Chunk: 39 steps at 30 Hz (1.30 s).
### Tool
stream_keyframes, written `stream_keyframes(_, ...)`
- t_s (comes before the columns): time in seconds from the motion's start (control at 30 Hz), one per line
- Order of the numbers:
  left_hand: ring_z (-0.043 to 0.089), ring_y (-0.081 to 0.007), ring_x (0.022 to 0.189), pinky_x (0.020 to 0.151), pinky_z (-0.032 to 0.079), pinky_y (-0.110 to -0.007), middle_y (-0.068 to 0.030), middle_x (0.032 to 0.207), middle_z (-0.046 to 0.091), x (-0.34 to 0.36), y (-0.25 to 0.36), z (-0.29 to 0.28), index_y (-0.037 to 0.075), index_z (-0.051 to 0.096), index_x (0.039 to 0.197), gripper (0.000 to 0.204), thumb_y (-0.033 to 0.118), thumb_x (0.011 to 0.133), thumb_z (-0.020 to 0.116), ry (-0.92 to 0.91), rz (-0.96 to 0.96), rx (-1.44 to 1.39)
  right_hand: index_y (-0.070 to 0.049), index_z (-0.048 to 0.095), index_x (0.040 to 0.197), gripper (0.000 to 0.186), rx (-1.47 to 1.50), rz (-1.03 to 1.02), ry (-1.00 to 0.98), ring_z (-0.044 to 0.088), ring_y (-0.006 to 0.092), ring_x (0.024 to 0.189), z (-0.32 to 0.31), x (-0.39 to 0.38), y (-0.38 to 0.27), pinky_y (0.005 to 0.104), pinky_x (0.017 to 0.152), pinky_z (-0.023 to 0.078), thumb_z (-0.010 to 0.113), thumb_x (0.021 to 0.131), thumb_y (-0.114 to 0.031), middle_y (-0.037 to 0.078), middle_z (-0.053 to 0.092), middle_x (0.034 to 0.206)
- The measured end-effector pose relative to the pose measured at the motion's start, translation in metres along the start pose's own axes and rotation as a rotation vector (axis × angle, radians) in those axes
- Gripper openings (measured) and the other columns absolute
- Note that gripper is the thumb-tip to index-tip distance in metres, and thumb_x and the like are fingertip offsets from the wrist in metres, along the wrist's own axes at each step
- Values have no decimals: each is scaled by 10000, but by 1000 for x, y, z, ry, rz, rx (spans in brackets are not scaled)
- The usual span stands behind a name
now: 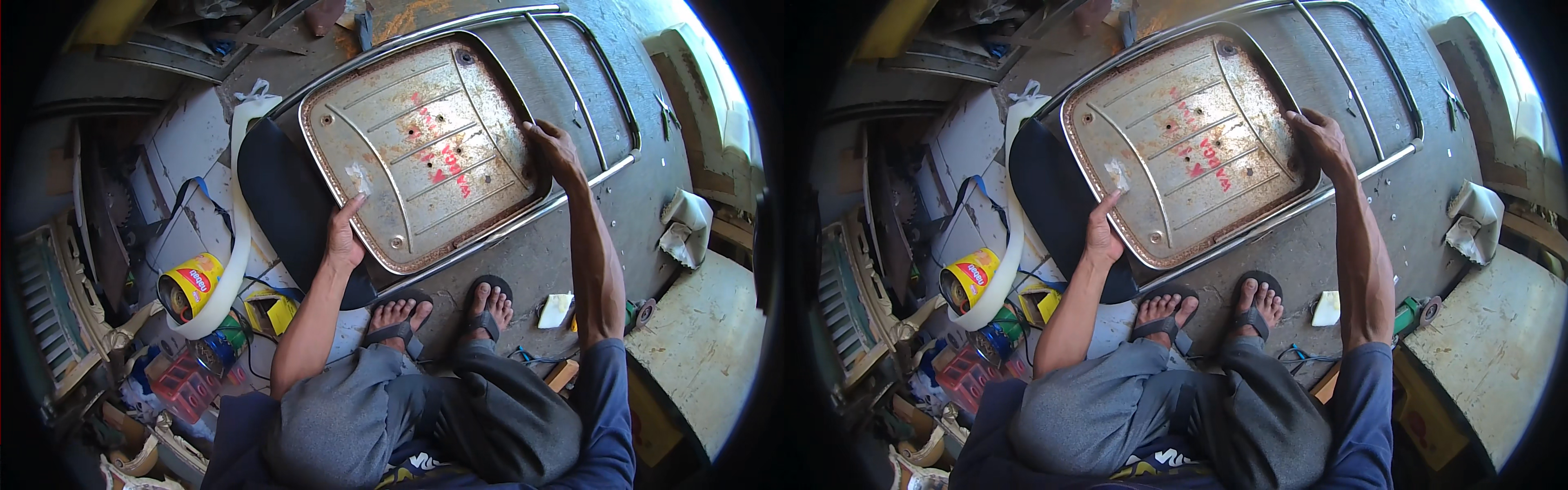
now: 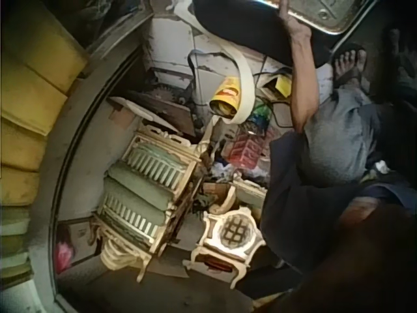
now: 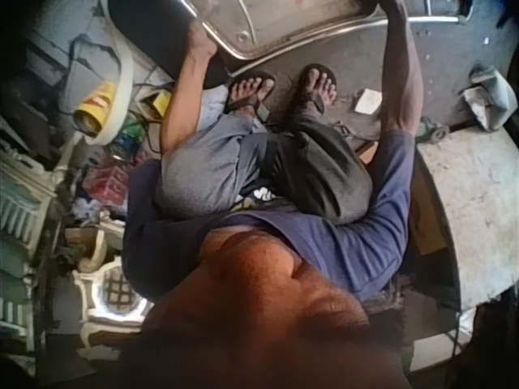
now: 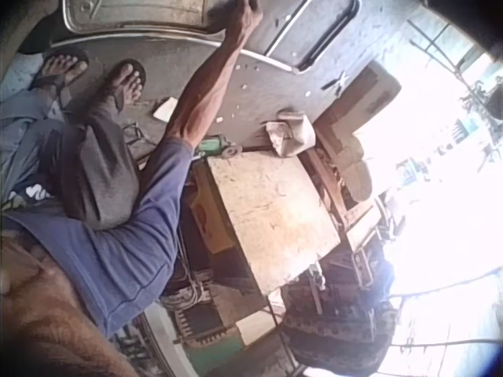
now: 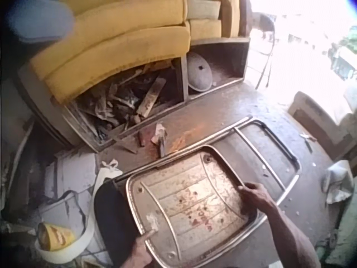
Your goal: The person reupholsters a chair seat by hand and using tools. The person removes staples from the old fabric using a flathead screwdriver, pulls the fabric off, and then staples new black fabric onto the wooden seat base using a pneumatic staple gun before screwing the seat back onto the metal chair frame.
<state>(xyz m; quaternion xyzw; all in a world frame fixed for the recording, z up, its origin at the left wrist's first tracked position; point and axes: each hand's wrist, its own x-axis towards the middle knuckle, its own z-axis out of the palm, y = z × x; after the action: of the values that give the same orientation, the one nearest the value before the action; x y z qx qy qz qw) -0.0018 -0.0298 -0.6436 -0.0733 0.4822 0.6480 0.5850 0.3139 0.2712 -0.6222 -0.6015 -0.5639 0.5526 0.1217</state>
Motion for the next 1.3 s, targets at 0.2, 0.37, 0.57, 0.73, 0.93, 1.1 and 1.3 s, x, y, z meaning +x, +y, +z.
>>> stream_keyframes(0.2,681,-285,1145,1060,519,-452,-133,1233,705,0,6,-1,12,619,1306,449,230,926,719,-53,-63,-35,-38,703,1299,537,-4,-4,5,678,174,995,3,2,-1,318,906,518,732,924,-421,102,747,1112)
stream_keyframes(0.37,646,-281,1200,1102,478,-455,-121,1281,682,-11,2,1,15,586,1354,502,224,921,730,-67,-89,-49,-23,685,1320,559,50,-24,21,688,189,936,3,1,9,326,834,543,745,920,-410,112,740,1091)
stream_keyframes(0.57,565,-262,1305,1165,407,-451,-110,1382,619,-40,-4,-6,19,540,1414,560,190,921,743,-110,-154,-124,-12,671,1333,566,28,-14,-14,686,185,816,4,-3,6,327,691,553,752,923,-393,111,728,1036)
stream_keyframes(0.73,547,-281,1332,1166,405,-498,-111,1423,586,-56,-17,-5,63,497,1459,569,206,952,712,-126,-261,-139,-19,674,1335,583,31,-32,-12,685,200,982,3,2,11,334,888,530,763,907,-404,122,739,1122)
stream_keyframes(0.93,561,-282,1317,1138,436,-503,-114,1406,599,-55,-16,-1,63,503,1452,537,184,965,693,-107,-224,-77,-10,673,1306,502,22,-89,3,640,150,724,5,3,14,310,643,528,732,943,-352,76,714,973)
stream_keyframes(1.1,590,-273,1274,1116,456,-477,-118,1378,616,-42,-20,-10,38,524,1423,499,144,962,680,-83,-151,-72,-9,674,1280,448,-9,-123,45,616,133,555,8,5,18,305,502,523,716,962,-322,56,694,863)
stream_keyframes(1.3,602,-260,1250,1111,461,-464,-113,1343,627,-46,-22,1,21,542,1393,455,105,960,657,-64,-131,-17,-11,683,1264,434,-11,-120,79,616,146,528,8,1,16,305,496,519,718,959,-319,62,689,839)
